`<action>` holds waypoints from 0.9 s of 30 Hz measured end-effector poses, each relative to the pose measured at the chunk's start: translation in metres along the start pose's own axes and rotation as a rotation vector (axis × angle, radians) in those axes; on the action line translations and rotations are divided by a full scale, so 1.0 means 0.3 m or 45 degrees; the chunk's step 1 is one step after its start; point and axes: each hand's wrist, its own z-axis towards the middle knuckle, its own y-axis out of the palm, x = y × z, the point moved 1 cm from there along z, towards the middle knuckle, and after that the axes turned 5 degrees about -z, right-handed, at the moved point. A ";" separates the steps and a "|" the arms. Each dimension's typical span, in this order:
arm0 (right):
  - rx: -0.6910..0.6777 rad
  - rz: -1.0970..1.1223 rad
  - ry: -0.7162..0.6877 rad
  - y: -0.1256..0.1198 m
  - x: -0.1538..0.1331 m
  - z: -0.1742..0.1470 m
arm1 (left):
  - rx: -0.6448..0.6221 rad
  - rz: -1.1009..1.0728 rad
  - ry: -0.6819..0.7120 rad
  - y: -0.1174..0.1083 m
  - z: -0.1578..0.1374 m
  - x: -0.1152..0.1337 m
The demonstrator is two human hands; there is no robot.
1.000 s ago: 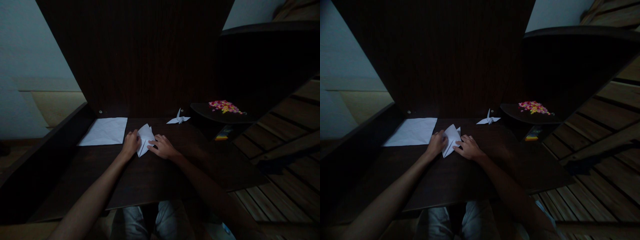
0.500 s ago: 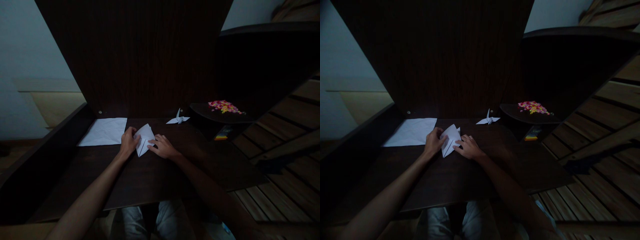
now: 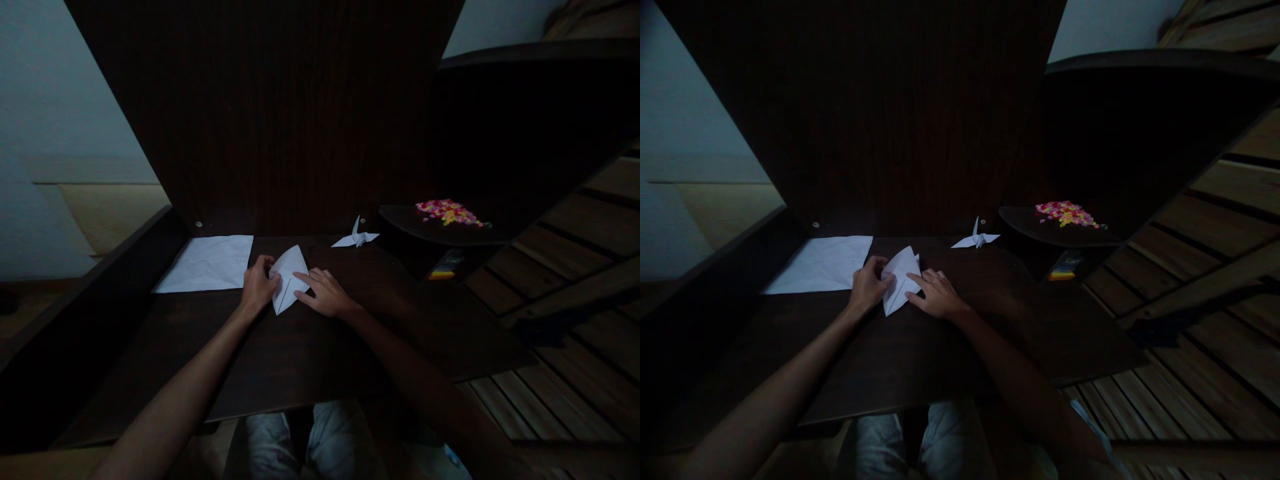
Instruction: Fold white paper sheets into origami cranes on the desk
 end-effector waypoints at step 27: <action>0.143 0.152 0.051 0.043 0.029 0.014 | -0.382 -0.054 0.236 0.039 -0.030 0.018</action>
